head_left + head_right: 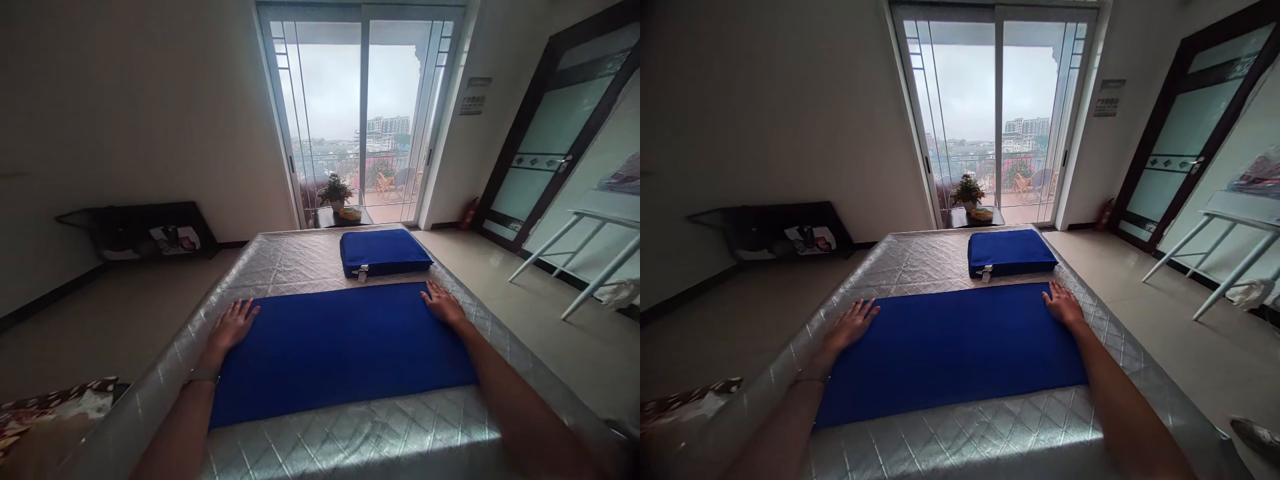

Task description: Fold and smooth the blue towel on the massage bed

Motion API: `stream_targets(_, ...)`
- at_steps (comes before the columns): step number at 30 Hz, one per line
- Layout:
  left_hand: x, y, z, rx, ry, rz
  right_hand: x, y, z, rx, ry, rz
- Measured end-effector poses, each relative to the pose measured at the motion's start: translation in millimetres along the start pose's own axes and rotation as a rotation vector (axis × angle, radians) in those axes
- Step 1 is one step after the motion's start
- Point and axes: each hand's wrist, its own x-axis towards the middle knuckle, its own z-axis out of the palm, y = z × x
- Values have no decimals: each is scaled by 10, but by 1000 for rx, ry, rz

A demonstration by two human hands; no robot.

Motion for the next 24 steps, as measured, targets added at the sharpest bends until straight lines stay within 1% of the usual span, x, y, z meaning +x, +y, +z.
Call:
stream_targets(3,-14,17,-17,-11,10,1,-59,-63,-136,-32,-24,13)
stream_targets(6,-31,37,-46,-31,2,-12,-122,-190,-368,-82,-100,42)
stream_targets(8,-38,54,-62,-53,1,-17,-172,-379,-502,-108,-108,48)
stream_targets(10,-39,68,-65,-70,5,-20,-236,-696,-551,-109,-74,11)
stream_targets(11,-37,71,-61,-73,11,-19,-274,-901,-536,-100,-59,-30)
stream_targets(13,-31,71,-44,-73,26,-17,-354,-1373,-440,-65,-54,-140)
stream_targets(14,-28,67,-34,-73,36,-16,-394,-1618,-372,-39,-56,-213)
stream_targets(15,-24,63,-24,-74,42,-14,-430,-1850,-300,28,-46,-317)
stream_targets(16,-21,57,-16,-75,45,-9,-461,-2060,-233,82,-30,-389)
stream_targets(18,-16,44,-6,-77,42,2,-501,-2374,-125,164,-31,-464)
stream_targets(19,-14,39,-5,-77,41,6,-509,-2469,-87,183,-44,-475)
stream_targets(21,-12,32,-7,-81,39,8,-502,-2535,-39,191,-77,-475)
stream_targets(22,-11,30,-10,-84,40,6,-490,-2511,-26,186,-87,-473)
stream_targets(24,-10,30,-12,-90,39,2,-450,-2372,-13,172,-89,-461)
